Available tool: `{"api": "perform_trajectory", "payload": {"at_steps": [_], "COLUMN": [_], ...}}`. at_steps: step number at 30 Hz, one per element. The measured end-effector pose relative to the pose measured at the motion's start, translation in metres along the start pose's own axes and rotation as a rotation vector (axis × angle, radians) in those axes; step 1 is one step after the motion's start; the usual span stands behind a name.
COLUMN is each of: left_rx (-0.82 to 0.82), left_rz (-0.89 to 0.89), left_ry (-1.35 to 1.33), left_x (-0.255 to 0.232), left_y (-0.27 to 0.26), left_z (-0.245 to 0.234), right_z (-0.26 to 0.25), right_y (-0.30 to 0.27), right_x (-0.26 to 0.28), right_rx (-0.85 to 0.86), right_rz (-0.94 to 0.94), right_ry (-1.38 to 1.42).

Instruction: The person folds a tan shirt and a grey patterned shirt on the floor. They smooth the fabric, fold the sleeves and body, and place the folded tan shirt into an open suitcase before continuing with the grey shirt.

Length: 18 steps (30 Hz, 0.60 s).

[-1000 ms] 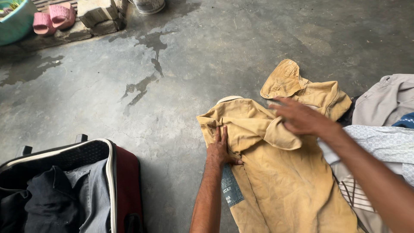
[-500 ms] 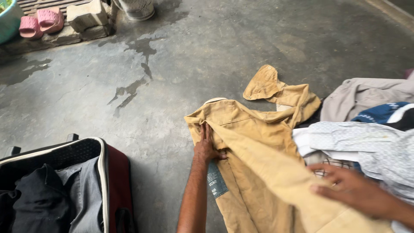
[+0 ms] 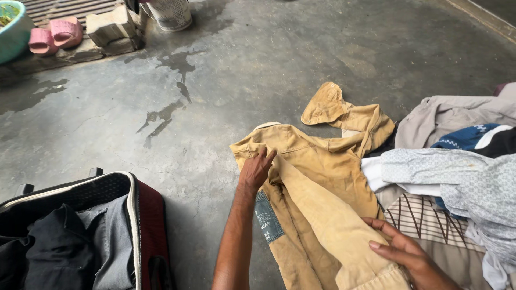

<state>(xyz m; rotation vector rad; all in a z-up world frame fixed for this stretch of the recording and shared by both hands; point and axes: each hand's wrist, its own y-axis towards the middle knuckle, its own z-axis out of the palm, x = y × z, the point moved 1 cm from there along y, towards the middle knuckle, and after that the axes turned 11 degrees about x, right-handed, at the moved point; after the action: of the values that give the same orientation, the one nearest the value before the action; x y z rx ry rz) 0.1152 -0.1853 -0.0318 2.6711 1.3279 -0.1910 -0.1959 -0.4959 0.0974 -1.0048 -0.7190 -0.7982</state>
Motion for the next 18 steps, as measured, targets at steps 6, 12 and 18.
{"api": "perform_trajectory", "payload": {"at_steps": [6,12,18], "left_rx": [0.065,-0.098,0.078], "left_rz": [0.032,-0.056,-0.205], "left_ry": [0.064,-0.036,0.098], "left_x": [-0.004,0.011,0.029], "left_y": [0.020,-0.021,-0.071], "left_z": [-0.003,-0.026,0.007], "right_z": [-0.005,0.005,0.023], "right_y": [0.002,0.004,0.013], "right_x": [-0.045,-0.069,-0.097], "right_rx": [0.121,0.187,0.144], "right_rz": [0.076,0.005,0.056], "right_ry": [-0.556,-0.739,-0.825]}}
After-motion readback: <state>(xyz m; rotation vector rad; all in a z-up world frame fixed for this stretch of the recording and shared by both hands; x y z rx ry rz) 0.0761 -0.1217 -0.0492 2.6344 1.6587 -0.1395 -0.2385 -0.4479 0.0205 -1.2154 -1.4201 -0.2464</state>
